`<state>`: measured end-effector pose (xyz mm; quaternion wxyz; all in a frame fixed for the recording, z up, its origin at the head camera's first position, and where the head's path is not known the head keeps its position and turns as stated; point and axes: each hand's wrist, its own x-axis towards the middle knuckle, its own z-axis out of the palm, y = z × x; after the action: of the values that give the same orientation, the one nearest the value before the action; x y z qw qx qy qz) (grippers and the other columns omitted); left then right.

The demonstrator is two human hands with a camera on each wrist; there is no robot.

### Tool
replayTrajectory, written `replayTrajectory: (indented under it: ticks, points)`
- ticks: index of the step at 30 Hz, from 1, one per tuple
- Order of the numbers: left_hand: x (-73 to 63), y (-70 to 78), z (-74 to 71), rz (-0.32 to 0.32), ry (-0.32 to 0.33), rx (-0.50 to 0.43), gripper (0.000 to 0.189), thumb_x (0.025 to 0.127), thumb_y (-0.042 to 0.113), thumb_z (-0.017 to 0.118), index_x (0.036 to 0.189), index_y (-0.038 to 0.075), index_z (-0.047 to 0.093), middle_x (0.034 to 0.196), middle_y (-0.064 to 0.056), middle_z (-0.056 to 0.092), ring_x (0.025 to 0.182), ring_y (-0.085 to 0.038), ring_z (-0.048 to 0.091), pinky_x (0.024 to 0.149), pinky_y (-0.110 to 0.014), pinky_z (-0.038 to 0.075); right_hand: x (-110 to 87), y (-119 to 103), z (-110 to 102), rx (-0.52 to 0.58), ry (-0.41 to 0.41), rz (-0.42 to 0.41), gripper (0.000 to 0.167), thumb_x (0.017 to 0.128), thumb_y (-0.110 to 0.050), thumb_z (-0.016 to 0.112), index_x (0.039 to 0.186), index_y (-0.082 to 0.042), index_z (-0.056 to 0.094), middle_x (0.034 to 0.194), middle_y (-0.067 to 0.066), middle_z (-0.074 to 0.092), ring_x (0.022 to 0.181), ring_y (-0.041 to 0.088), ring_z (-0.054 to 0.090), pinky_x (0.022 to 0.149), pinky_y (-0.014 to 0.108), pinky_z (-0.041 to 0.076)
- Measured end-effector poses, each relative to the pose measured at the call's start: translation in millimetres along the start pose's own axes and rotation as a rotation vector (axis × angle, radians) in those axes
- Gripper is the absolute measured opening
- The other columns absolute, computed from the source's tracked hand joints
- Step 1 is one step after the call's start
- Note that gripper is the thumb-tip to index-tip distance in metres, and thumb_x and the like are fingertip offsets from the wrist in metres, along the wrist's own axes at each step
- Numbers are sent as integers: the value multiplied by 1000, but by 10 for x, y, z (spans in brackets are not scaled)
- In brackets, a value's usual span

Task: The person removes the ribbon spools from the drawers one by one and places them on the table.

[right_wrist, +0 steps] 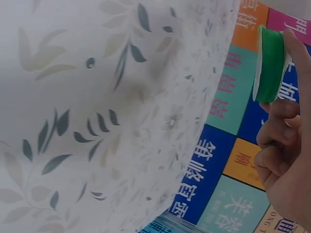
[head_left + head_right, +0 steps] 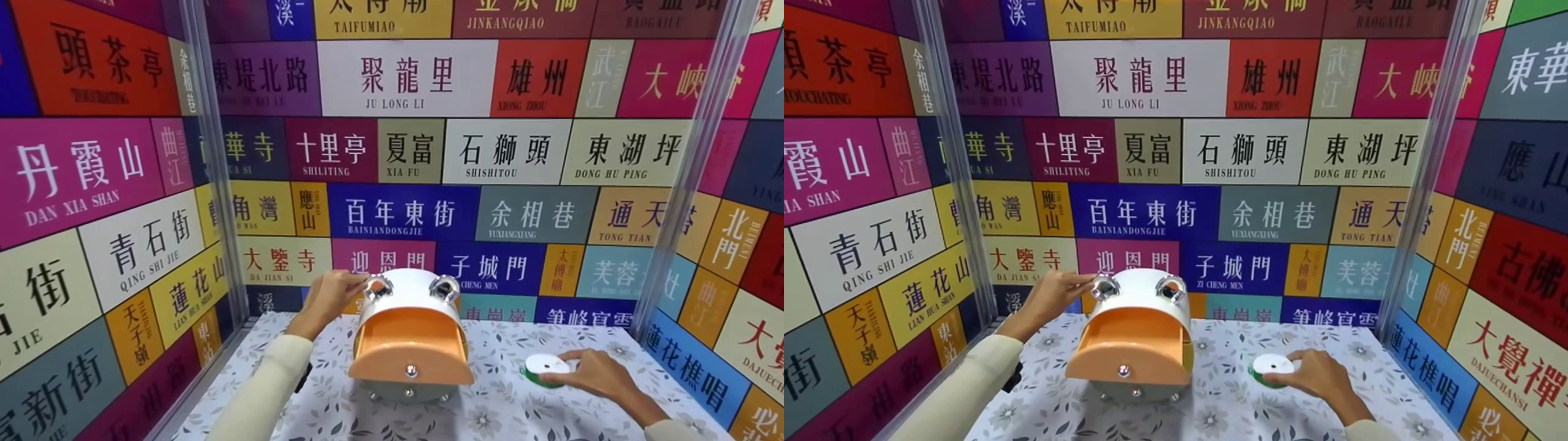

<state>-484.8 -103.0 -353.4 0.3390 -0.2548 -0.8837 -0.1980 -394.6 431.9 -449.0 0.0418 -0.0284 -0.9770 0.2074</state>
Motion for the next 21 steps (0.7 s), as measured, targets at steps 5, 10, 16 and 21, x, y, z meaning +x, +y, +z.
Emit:
replayTrajectory:
  ticks: [5,10,16,21]
  points:
    - [8,9,-2,-11,2,2,22,98,32,75,119,28,80,86,2,73,72,-12,65,61,-25,54,-14,58,102,-21,-47,48,98,71,-79,77,128,0,71,64,1,60,64,15,55,54,31,44]
    - [6,-7,12,3,14,7,20,98,32,75,117,29,81,86,2,74,72,-12,65,63,-26,54,-26,135,230,-12,-53,74,99,68,-80,78,127,0,72,57,0,49,60,14,51,54,31,42]
    - [6,-24,22,23,36,8,19,98,32,75,116,29,82,81,2,70,69,-13,62,60,-27,52,-53,219,356,3,-71,104,102,67,-80,79,129,1,70,60,5,58,62,17,56,57,36,48]
    - [7,-23,16,17,29,11,20,98,31,75,117,28,81,78,2,68,67,-11,59,59,-26,51,-61,311,429,6,-117,129,106,70,-81,76,132,4,67,84,14,72,86,32,70,75,54,57]
